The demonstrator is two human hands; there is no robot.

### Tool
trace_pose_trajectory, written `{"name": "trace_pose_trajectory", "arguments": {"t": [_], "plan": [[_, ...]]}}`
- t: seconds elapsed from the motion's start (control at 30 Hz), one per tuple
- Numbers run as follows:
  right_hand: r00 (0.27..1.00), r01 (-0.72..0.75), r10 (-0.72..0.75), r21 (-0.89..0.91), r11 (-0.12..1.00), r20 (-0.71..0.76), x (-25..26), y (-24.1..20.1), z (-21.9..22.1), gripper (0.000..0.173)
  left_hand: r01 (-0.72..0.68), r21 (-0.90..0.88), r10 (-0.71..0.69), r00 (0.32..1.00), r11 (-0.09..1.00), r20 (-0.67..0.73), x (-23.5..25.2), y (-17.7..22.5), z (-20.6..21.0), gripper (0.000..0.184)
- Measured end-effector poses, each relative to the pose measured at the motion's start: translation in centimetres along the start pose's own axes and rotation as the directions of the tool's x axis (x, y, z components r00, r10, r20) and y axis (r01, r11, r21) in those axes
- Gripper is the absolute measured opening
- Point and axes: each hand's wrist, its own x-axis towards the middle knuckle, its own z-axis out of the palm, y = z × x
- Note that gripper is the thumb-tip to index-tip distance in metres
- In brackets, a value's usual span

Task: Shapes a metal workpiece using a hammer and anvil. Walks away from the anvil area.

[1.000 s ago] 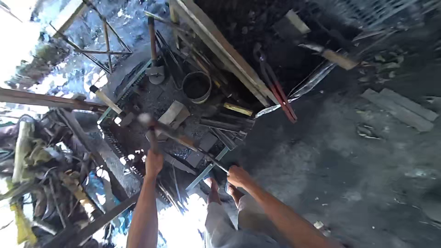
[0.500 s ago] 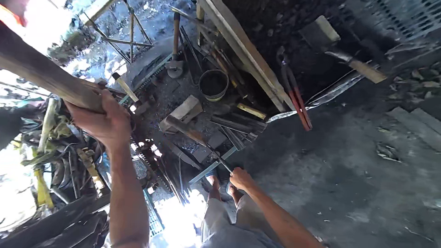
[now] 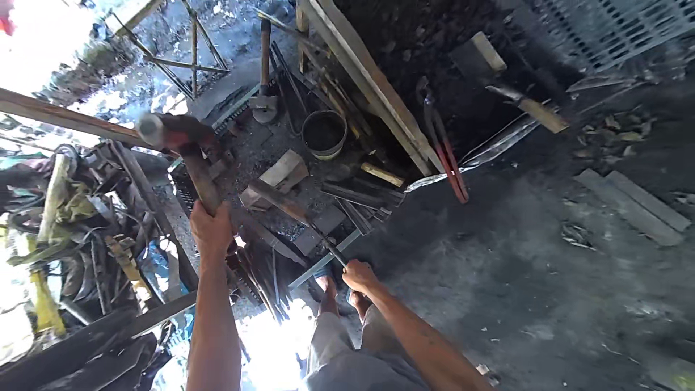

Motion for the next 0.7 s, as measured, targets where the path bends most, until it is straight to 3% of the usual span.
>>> {"name": "trace_pose_trajectory", "arguments": {"t": [0.1, 0.2, 0.23, 0.3, 0.37, 0.4, 0.5, 0.57, 0.7], "plan": [[1.0, -0.022, 0.022, -0.002, 1.0, 0.001, 0.2, -0.7, 0.4, 0.034, -0.205, 0.021, 0.206, 0.964, 0.979, -0.168, 0.1, 3.5, -1.0, 0.044], [1.0, -0.026, 0.026, -0.004, 1.0, 0.013, 0.7, -0.8, 1.0, 0.034, -0.272, 0.199, 0.315, 0.919, 0.942, -0.238, 0.4, 1.5, 2.3, 0.051], [1.0, -0.017, 0.017, -0.01, 1.0, 0.022, 0.8, -0.8, 1.1, 0.035, -0.205, 0.257, 0.259, 0.945, 0.944, -0.198, 0.6, -1.3, 4.2, 0.052], [1.0, 0.005, -0.004, -0.018, 1.0, 0.027, 1.1, -0.6, 1.2, 0.035, -0.015, 0.382, 0.004, 1.0, 0.924, 0.03, 1.6, -8.3, 7.7, 0.048], [0.999, 0.013, -0.014, 0.026, 1.0, 0.051, 0.7, -0.3, 1.5, 0.036, 0.163, 0.451, -0.284, 0.935, 0.877, 0.213, 3.5, -11.4, 9.3, 0.038], [0.998, 0.011, -0.014, 0.052, 0.999, 0.057, 0.3, -0.4, 1.3, 0.038, 0.233, 0.412, -0.348, 0.909, 0.881, 0.23, 4.1, -11.2, 9.4, 0.035], [0.999, 0.007, -0.012, 0.097, 0.995, 0.05, -0.2, -0.9, 1.1, 0.038, 0.276, 0.25, -0.325, 0.928, 0.928, 0.181, 4.4, -8.4, 6.4, 0.032], [0.998, 0.015, -0.022, 0.125, 0.992, 0.062, -0.3, -1.4, 0.9, 0.037, 0.202, 0.19, -0.232, 0.961, 0.961, 0.148, 3.5, -5.9, 3.7, 0.034], [0.998, 0.015, -0.021, 0.11, 0.994, 0.051, -0.3, -1.4, 0.3, 0.037, 0.078, 0.246, -0.086, 0.996, 0.966, 0.022, 0.9, -2.3, 1.7, 0.041]]}}
